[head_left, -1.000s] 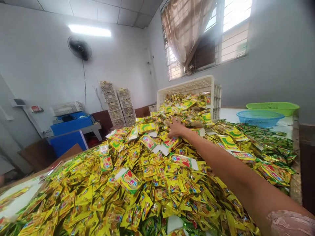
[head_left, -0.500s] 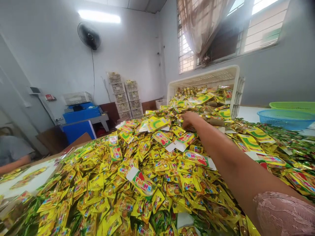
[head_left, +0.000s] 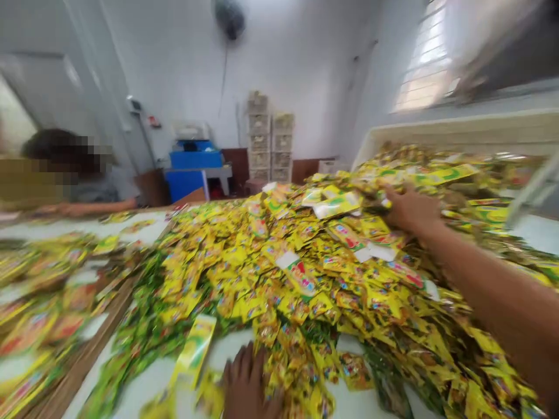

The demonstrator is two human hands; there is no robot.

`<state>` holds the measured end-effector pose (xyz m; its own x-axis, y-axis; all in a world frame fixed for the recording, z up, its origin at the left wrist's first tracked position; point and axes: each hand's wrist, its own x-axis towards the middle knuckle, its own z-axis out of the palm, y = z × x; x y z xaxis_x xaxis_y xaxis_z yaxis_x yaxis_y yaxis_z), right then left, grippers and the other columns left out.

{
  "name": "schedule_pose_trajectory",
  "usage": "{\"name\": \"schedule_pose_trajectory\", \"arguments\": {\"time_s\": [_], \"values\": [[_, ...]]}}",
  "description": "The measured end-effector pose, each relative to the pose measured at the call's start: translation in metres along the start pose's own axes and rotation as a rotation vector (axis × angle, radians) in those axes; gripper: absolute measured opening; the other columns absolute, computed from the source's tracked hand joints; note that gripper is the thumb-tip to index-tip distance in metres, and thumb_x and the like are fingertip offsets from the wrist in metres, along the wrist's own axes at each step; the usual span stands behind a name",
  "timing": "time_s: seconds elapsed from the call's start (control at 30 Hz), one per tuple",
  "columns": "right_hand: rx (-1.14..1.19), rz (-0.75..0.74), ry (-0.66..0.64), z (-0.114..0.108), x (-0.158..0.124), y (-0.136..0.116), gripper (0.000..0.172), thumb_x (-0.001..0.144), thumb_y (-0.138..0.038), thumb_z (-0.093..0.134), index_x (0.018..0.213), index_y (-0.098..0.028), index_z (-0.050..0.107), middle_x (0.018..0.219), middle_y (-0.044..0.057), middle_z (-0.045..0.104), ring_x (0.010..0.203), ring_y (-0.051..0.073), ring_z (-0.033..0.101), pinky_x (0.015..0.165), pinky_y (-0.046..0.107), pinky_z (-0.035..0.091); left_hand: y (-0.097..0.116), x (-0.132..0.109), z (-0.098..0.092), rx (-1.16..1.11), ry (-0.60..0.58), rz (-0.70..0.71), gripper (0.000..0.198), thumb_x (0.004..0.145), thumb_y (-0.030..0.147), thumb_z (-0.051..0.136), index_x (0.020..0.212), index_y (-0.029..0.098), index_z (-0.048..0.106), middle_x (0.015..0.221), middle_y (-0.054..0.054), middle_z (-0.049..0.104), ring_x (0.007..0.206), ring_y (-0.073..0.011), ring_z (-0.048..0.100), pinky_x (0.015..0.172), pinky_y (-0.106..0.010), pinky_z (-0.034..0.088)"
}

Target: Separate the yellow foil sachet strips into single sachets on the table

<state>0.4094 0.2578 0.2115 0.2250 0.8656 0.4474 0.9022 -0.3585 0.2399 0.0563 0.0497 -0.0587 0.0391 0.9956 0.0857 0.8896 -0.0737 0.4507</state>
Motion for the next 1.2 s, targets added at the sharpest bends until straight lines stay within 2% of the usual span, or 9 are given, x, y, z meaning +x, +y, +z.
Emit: {"name": "schedule_pose_trajectory", "arguments": {"time_s": [0.07,0.2,0.33,0.53,0.63,0.7,0.83,1.03,1.2], "values": [[0.050,-0.074,0.107,-0.022,-0.014,-0.021,0.060,0.085,-0.027,0.053,0.141,-0.025,0.031,0.128,0.026,0.043,0.093,0.029,0.058,0.062,0.037,0.035,0.001,-0.005,-0.001,-0.054,0.039,0.077,0.055,0.079,0.043,0.056,0.131,0.024,0.047,0.138,-0.011,0.045,0.130,-0.0317,0.033,0.109,-0.054,0.020],[0.199,-0.395,0.284,-0.062,-0.065,-0.093,0.062,0.083,-0.034,0.057,0.139,-0.029,0.032,0.140,0.020,0.032,0.094,0.026,0.055,0.065,0.037,0.036,0.002,-0.013,-0.013,-0.096,0.347,0.258,0.042,0.084,0.031,0.051,0.123,0.017,0.050,0.131,-0.016,0.045,0.123,-0.0286,0.039,0.102,-0.050,0.030],[0.363,-0.770,0.239,-0.078,-0.128,-0.187,0.054,0.084,-0.024,0.052,0.136,-0.025,0.037,0.147,0.015,0.025,0.099,0.028,0.052,0.077,0.040,0.038,-0.011,-0.001,-0.048,0.002,0.562,0.031,0.041,0.084,0.031,0.051,0.120,0.012,0.050,0.130,-0.021,0.041,0.122,-0.0325,0.036,0.098,-0.051,0.031],[0.619,-0.972,0.114,-0.066,-0.164,-0.297,0.067,0.074,-0.021,0.068,0.134,-0.028,0.038,0.150,0.009,0.024,0.122,0.037,0.034,0.092,0.046,0.031,-0.056,0.028,-0.095,0.154,0.246,-0.260,0.058,0.078,0.026,0.061,0.129,0.005,0.043,0.101,-0.022,0.062,0.099,-0.0316,0.053,0.084,-0.043,0.039],[0.647,-0.993,0.153,-0.065,-0.179,-0.306,0.067,0.074,-0.034,0.070,0.133,-0.024,0.040,0.145,0.013,0.031,0.126,0.036,0.030,0.093,0.045,0.029,-0.072,0.017,-0.110,0.014,0.234,-0.317,0.047,0.081,0.020,0.052,0.126,0.008,0.045,0.094,-0.017,0.065,0.089,-0.0264,0.059,0.078,-0.036,0.040],[0.647,-1.017,0.214,-0.061,-0.196,-0.297,0.045,0.084,-0.037,0.057,0.124,-0.018,0.049,0.132,0.015,0.046,0.116,0.031,0.040,0.090,0.042,0.030,-0.080,0.003,-0.117,-0.196,0.236,-0.412,0.040,0.082,0.022,0.050,0.120,0.011,0.049,0.091,-0.013,0.067,0.084,-0.0251,0.061,0.073,-0.033,0.042],[0.475,-1.178,0.211,-0.031,-0.238,-0.274,0.023,0.089,-0.020,0.043,0.088,-0.012,0.064,0.088,0.013,0.062,0.086,0.024,0.049,0.078,0.037,0.032,-0.091,-0.027,-0.112,-0.732,0.237,-0.510,0.032,0.073,0.028,0.063,0.103,0.018,0.057,0.087,-0.007,0.068,0.081,-0.0226,0.062,0.070,-0.030,0.045],[0.298,-1.056,0.215,0.014,-0.259,-0.278,0.022,0.083,-0.007,0.046,0.085,-0.013,0.067,0.119,0.015,0.056,0.114,0.028,0.040,0.089,0.042,0.027,-0.080,-0.052,-0.096,-1.301,0.147,-0.441,0.043,0.058,0.035,0.078,0.089,0.018,0.054,0.080,-0.003,0.069,0.070,-0.0193,0.065,0.064,-0.029,0.050],[0.605,-0.865,0.142,0.015,-0.256,-0.269,0.023,0.084,-0.011,0.049,0.072,-0.017,0.069,0.115,0.010,0.061,0.114,0.028,0.039,0.089,0.042,0.027,-0.073,-0.071,-0.099,-1.415,0.083,-0.502,0.055,0.053,0.033,0.083,0.095,0.017,0.051,0.076,-0.005,0.071,0.064,-0.0203,0.067,0.063,-0.031,0.052]]}}
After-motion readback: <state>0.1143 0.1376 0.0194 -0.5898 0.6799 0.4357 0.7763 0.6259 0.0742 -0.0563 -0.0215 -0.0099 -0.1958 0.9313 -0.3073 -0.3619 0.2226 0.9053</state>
